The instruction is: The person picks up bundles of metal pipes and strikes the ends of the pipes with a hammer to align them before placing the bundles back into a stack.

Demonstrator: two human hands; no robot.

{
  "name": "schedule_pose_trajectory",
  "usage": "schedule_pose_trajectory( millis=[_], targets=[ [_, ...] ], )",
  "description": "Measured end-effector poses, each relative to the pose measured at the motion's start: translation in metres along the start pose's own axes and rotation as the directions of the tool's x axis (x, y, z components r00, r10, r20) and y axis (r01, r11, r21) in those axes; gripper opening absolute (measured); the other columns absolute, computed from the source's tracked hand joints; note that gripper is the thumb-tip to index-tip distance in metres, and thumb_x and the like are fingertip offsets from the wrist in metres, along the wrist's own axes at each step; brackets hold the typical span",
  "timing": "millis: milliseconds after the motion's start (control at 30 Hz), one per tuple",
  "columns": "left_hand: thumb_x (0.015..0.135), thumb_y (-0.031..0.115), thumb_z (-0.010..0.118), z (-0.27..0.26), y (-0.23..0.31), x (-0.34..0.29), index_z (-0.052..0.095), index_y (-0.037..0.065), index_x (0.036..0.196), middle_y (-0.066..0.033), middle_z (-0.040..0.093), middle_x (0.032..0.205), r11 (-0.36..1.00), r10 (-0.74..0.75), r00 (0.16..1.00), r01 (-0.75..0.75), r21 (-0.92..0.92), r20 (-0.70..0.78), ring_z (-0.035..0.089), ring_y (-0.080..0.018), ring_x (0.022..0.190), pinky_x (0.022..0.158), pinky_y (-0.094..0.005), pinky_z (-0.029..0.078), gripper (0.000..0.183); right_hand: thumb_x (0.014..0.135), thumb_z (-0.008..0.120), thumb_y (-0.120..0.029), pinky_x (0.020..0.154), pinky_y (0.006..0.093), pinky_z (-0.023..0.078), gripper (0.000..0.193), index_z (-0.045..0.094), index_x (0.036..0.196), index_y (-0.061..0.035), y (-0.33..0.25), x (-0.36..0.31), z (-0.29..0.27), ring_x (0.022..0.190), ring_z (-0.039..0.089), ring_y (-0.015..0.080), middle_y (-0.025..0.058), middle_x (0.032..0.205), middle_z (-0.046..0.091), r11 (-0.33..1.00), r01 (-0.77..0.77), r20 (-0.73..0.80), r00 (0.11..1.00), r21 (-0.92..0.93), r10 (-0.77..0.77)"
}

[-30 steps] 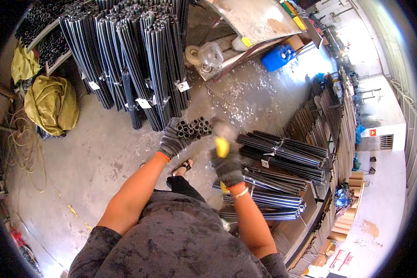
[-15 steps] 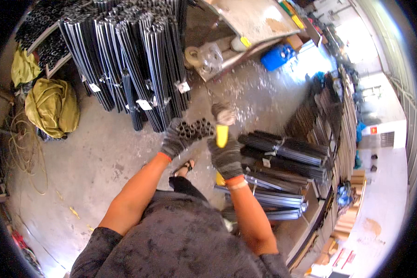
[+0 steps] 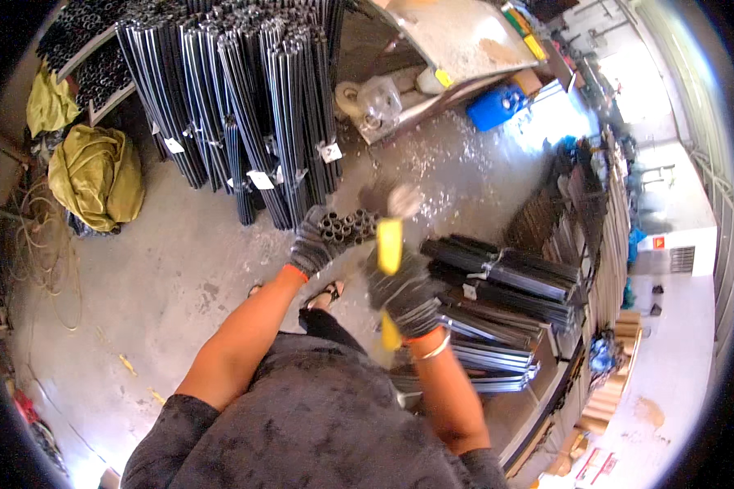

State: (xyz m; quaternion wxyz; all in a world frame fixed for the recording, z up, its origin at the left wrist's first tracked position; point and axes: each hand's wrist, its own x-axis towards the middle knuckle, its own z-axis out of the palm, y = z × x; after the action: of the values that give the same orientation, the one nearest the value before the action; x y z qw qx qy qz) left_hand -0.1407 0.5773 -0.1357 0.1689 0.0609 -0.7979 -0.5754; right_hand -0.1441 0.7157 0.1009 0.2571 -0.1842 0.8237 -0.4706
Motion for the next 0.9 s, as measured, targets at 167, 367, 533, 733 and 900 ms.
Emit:
schedule_pose_trajectory(
  millis=[167, 367, 533, 733, 900],
  targets=[
    [0.085, 0.018, 0.058, 0.000, 0.024, -0.003, 0.054, 0.007, 0.108, -0.0086, 0.060, 0.101, 0.435, -0.419, 0.905, 0.274, -0.857, 0.077, 0.060, -0.0255, 0.092, 0.082, -0.0361, 0.050, 0.026, 0.085, 0.062, -0.004, 0.048, 0.0248, 0.044, 0.014, 0.053, 0.095, -0.0035, -0.081, 0.002, -0.007, 0.053, 0.051, 0.0117, 0.0024, 0.066, 0.055, 0.841, 0.451, -0.268, 0.885, 0.300, -0.380],
    [0.082, 0.028, 0.060, -0.012, 0.037, 0.004, 0.057, 0.015, 0.102, -0.0074, 0.059, 0.088, 0.998, 0.051, 0.988, -0.044, 0.053, -0.143, 0.058, -0.0251, 0.082, 0.083, -0.0413, 0.048, 0.024, 0.079, 0.070, -0.021, 0.070, 0.0362, 0.048, 0.031, 0.057, 0.101, -0.0039, 0.049, 0.011, 0.023, 0.077, 0.059, 0.0253, 0.0112, 0.084, 0.061, 0.950, 0.106, -0.043, 0.991, -0.294, -0.123],
    [0.080, 0.032, 0.063, -0.002, 0.020, -0.004, 0.056, 0.017, 0.099, -0.0025, 0.058, 0.082, 0.935, -0.158, 0.977, 0.101, -0.341, -0.143, 0.059, -0.0212, 0.083, 0.080, -0.0370, 0.050, 0.026, 0.081, 0.066, -0.005, 0.062, 0.0294, 0.048, 0.019, 0.055, 0.096, -0.0045, -0.067, 0.011, -0.005, 0.064, 0.056, 0.0159, 0.0039, 0.078, 0.059, 0.947, 0.301, -0.188, 0.929, -0.109, -0.317],
    [0.084, 0.035, 0.060, 0.002, 0.027, 0.005, 0.054, 0.014, 0.094, -0.0056, 0.059, 0.092, -0.291, -0.514, 0.786, 0.218, -0.932, 0.344, 0.062, -0.0257, 0.085, 0.075, -0.0405, 0.053, 0.024, 0.084, 0.065, -0.016, 0.070, 0.0293, 0.048, 0.024, 0.053, 0.100, -0.0034, 0.039, 0.028, 0.015, 0.076, 0.058, 0.0163, 0.0071, 0.085, 0.060, 0.952, 0.150, 0.045, 0.989, -0.268, -0.143],
    [0.087, 0.026, 0.058, -0.026, 0.055, -0.003, 0.055, 0.011, 0.092, -0.0067, 0.058, 0.091, -0.404, -0.459, 0.796, 0.208, -0.890, 0.395, 0.062, -0.0286, 0.086, 0.079, -0.0479, 0.054, 0.016, 0.082, 0.065, -0.006, 0.044, 0.0254, 0.043, 0.006, 0.059, 0.082, -0.0042, -0.034, 0.023, 0.013, 0.048, 0.049, 0.0095, -0.0010, 0.060, 0.056, 1.000, -0.001, -0.088, 0.996, 0.012, 0.002]
  ],
)
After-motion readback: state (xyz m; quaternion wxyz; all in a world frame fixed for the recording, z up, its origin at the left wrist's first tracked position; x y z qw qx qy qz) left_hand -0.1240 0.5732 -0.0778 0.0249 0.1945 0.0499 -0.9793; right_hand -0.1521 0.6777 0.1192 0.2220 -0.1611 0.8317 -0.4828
